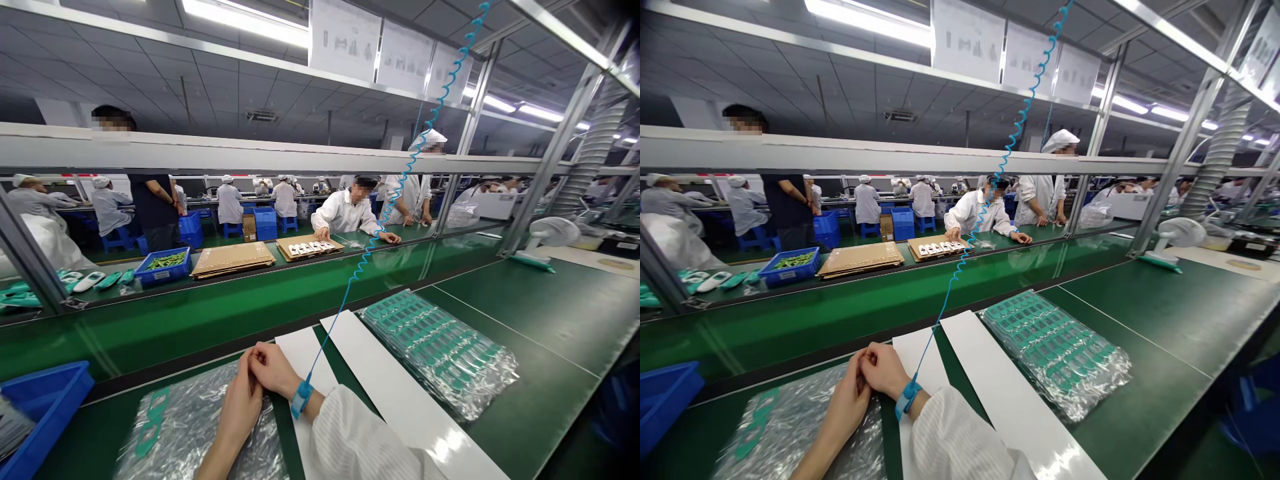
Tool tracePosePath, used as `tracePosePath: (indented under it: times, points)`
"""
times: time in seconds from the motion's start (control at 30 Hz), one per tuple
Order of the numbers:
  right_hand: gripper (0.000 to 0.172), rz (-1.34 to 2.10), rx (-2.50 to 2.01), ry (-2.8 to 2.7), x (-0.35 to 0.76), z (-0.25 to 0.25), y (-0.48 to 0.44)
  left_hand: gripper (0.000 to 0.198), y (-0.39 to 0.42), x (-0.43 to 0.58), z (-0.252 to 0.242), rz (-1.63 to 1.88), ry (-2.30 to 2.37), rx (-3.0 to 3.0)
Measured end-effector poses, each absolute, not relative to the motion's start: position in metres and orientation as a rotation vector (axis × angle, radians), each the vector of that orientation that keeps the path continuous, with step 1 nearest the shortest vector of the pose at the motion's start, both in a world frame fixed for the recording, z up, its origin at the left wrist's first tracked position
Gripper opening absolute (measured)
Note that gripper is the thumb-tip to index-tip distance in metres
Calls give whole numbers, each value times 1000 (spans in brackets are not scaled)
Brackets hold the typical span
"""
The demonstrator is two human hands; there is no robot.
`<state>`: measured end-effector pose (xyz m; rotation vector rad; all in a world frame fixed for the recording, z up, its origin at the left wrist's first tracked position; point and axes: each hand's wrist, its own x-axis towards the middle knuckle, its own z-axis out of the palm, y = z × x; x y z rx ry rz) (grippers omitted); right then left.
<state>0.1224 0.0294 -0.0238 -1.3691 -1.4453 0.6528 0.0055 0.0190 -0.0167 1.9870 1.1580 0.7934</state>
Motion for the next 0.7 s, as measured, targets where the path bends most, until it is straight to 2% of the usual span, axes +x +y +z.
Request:
tracePosePath:
  times: [0.7]
  points:
    - [17,625,-1377,-1452,122,-28,32,56,22,5,-22,811,1111,1938]
